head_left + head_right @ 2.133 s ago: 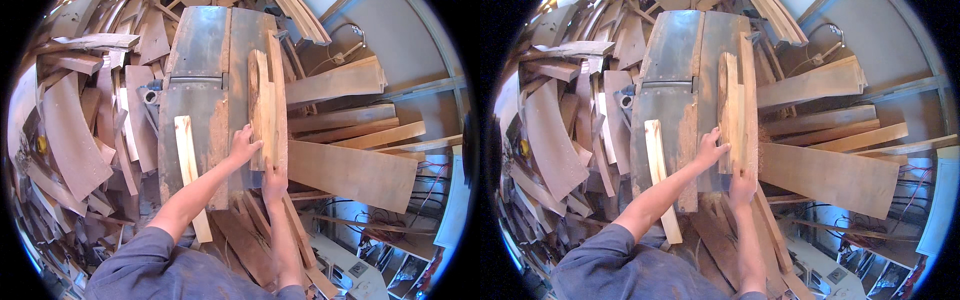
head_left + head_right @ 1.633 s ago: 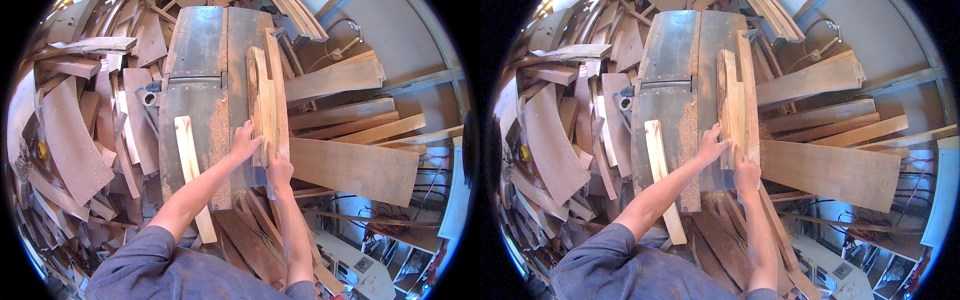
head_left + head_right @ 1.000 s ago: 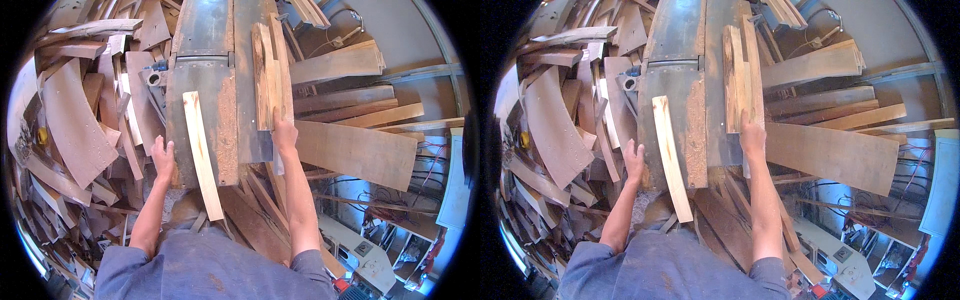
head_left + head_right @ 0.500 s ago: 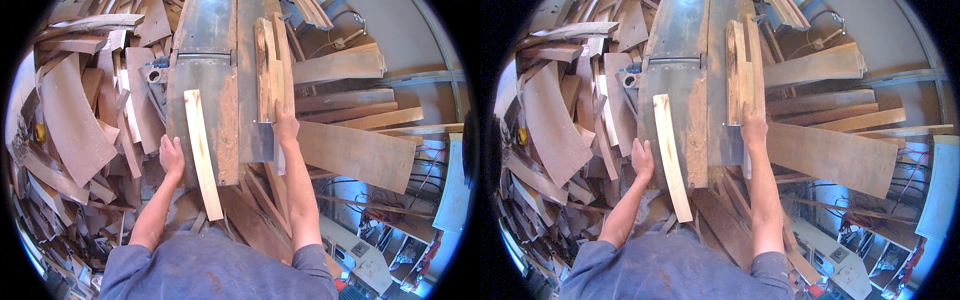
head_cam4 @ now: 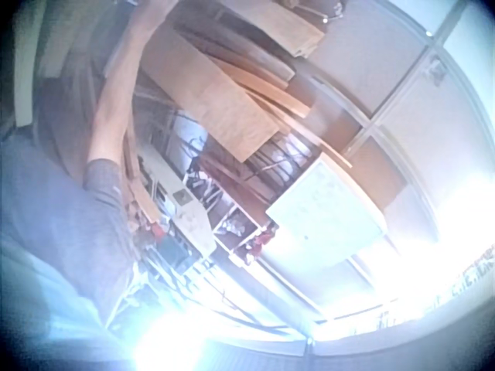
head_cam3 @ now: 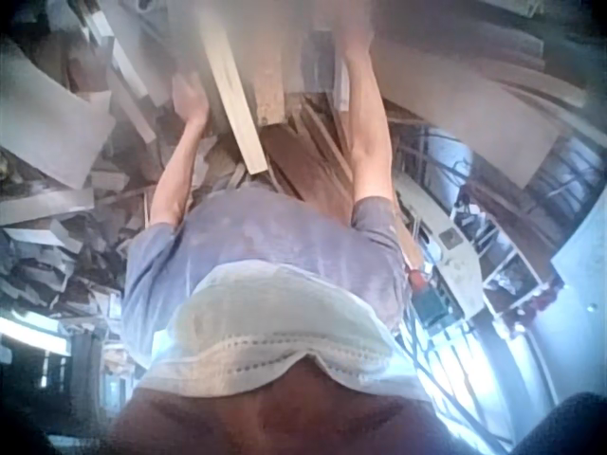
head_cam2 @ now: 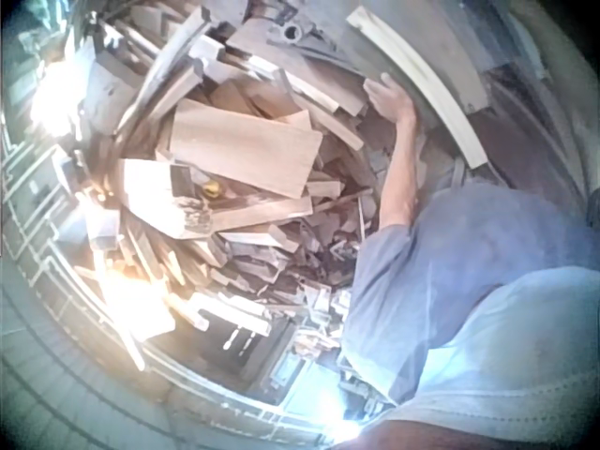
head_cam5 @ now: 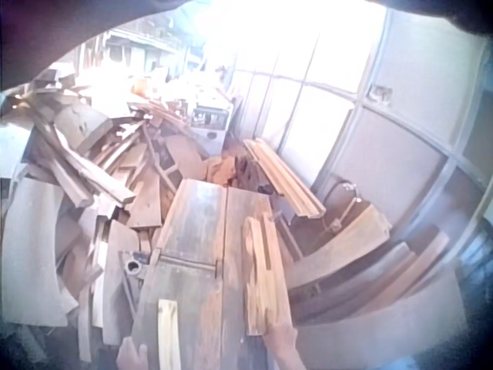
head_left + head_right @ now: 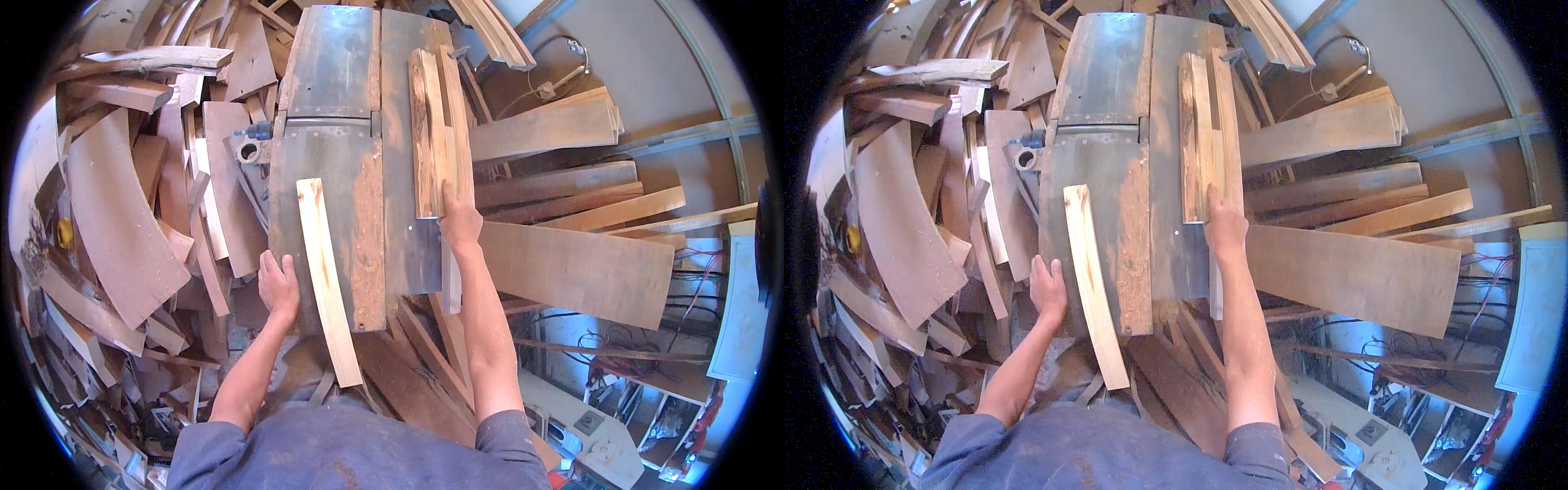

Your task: The person selects wooden planks from a pile and uses a table saw to cut them into smaller pieces. They measure a piece of wood with a tape measure and continue cutting various planks, stacking the finished pieces on the saw table.

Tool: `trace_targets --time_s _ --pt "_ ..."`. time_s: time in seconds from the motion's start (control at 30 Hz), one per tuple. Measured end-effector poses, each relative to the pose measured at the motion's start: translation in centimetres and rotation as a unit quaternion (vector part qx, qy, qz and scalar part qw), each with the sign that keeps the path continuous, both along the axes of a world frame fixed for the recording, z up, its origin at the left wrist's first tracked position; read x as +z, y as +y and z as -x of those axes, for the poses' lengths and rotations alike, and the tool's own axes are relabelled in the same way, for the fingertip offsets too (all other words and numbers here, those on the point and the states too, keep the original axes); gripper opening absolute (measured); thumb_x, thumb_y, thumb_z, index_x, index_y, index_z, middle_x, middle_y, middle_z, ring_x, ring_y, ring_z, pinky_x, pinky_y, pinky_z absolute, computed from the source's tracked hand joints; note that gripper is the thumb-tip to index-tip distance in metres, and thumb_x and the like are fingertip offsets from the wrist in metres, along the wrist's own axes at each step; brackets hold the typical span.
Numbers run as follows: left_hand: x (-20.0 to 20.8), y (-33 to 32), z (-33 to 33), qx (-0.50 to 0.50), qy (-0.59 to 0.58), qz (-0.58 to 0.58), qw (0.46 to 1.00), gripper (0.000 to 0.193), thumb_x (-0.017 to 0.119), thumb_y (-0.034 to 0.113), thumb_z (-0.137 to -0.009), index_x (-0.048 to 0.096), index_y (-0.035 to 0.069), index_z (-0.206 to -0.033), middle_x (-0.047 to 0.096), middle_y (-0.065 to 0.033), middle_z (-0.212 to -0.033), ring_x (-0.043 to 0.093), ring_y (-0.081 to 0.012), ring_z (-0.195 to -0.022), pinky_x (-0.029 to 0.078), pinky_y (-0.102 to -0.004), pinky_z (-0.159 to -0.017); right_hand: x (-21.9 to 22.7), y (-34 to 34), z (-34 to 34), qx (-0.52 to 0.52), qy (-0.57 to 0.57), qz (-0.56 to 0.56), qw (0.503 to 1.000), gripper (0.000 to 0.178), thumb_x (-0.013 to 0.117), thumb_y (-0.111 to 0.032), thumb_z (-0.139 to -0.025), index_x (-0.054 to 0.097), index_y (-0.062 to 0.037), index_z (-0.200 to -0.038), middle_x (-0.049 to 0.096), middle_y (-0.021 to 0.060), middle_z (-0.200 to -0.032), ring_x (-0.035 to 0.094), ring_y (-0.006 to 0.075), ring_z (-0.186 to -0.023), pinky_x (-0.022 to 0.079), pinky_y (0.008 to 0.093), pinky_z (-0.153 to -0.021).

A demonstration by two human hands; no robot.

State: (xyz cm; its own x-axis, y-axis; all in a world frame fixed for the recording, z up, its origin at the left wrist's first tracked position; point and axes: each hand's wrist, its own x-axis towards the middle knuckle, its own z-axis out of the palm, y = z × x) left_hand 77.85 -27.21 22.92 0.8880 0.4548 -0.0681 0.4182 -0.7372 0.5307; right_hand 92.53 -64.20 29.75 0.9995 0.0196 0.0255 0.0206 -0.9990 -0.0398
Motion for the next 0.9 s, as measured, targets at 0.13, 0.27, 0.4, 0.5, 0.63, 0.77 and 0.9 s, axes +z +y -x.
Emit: trace_targets --time_s 0.13,0.27,0.4,0.5,0.63,0.77,0.9 --pt "0.3 -0.1 -0.2 0.001 0.008 0.002 1.0 0.055 0.049 0.04 -0.103 0.047 -0.004 -0.136 0.056 -0.0237 -0.133 0.055 -0.044 -0.119 0.045 -0.0519 -0.099 0.2 0.2 -0.6 -0.004 -0.001 0.009 1.0 0.072 0.063 -0.002 -0.077 0.054 -0.0178 -0.146 0.07 0.0165 -0.086 0.072 0.0374 -0.079 0.057 0.0485 -0.065" --pt "0.5 -0.1 -0.1 0.001 0.009 0.003 1.0 0.058 0.05 0.041 -0.103 0.046 -0.005 -0.137 0.055 -0.0242 -0.135 0.055 -0.0441 -0.12 0.045 -0.0515 -0.1 0.1 0.1 -1.4 -0.004 0.005 0.01 1.0 0.071 0.064 -0.002 -0.077 0.054 -0.0177 -0.145 0.071 0.0162 -0.087 0.072 0.037 -0.08 0.058 0.0484 -0.066" --pt "0.2 0.0 0.0 0.0 0.006 -0.005 1.0 0.061 0.05 0.043 -0.103 0.046 -0.007 -0.138 0.055 -0.0249 -0.136 0.055 -0.0441 -0.12 0.045 -0.0514 -0.1 0.5 0.4 -2.0 -0.012 0.018 0.015 1.0 0.07 0.065 -0.002 -0.077 0.054 -0.0182 -0.145 0.071 0.0166 -0.09 0.072 0.0366 -0.081 0.058 0.0484 -0.067" --pt "0.1 -0.1 0.0 0.0 0.008 -0.006 1.0 0.062 0.05 0.044 -0.103 0.046 -0.007 -0.138 0.054 -0.025 -0.136 0.055 -0.0441 -0.12 0.045 -0.0513 -0.1 -0.6 -0.1 -2.7 -0.009 -0.006 0.028 1.0 0.079 0.075 -0.009 -0.073 0.051 -0.0252 -0.147 0.07 0.0166 -0.078 0.071 0.038 -0.076 0.056 0.0483 -0.064" --pt "0.0 0.0 -0.1 0.0 0.017 -0.005 1.0 0.063 0.05 0.045 -0.103 0.046 -0.007 -0.139 0.054 -0.025 -0.137 0.055 -0.0443 -0.12 0.045 -0.0511 -0.1 -0.8 -0.1 -3.5 -0.014 0.011 0.025 1.0 0.078 0.075 -0.009 -0.074 0.051 -0.0246 -0.147 0.071 0.0178 -0.081 0.072 0.0383 -0.078 0.056 0.0485 -0.064" --pt "-0.4 -0.1 0.1 0.0 0.003 -0.024 1.0 0.064 0.049 0.046 -0.103 0.045 -0.007 -0.139 0.054 -0.0251 -0.137 0.055 -0.0444 -0.121 0.045 -0.0511 -0.1 -1.3 -0.6 -4.2 -0.004 -0.012 0.011 1.0 0.077 0.075 -0.009 -0.075 0.051 -0.0232 -0.146 0.072 0.0189 -0.083 0.072 0.0387 -0.079 0.057 0.0491 -0.065" --pt "-0.4 0.0 0.1 0.002 0.007 -0.021 1.0 0.064 0.049 0.046 -0.103 0.045 -0.006 -0.14 0.054 -0.025 -0.137 0.055 -0.0446 -0.121 0.045 -0.0512 -0.1 -0.4 0.0 -4.6 -0.005 0.002 0.004 1.0 0.076 0.073 -0.007 -0.075 0.052 -0.0221 -0.146 0.072 0.0194 -0.082 0.072 0.039 -0.079 0.057 0.0497 -0.067"
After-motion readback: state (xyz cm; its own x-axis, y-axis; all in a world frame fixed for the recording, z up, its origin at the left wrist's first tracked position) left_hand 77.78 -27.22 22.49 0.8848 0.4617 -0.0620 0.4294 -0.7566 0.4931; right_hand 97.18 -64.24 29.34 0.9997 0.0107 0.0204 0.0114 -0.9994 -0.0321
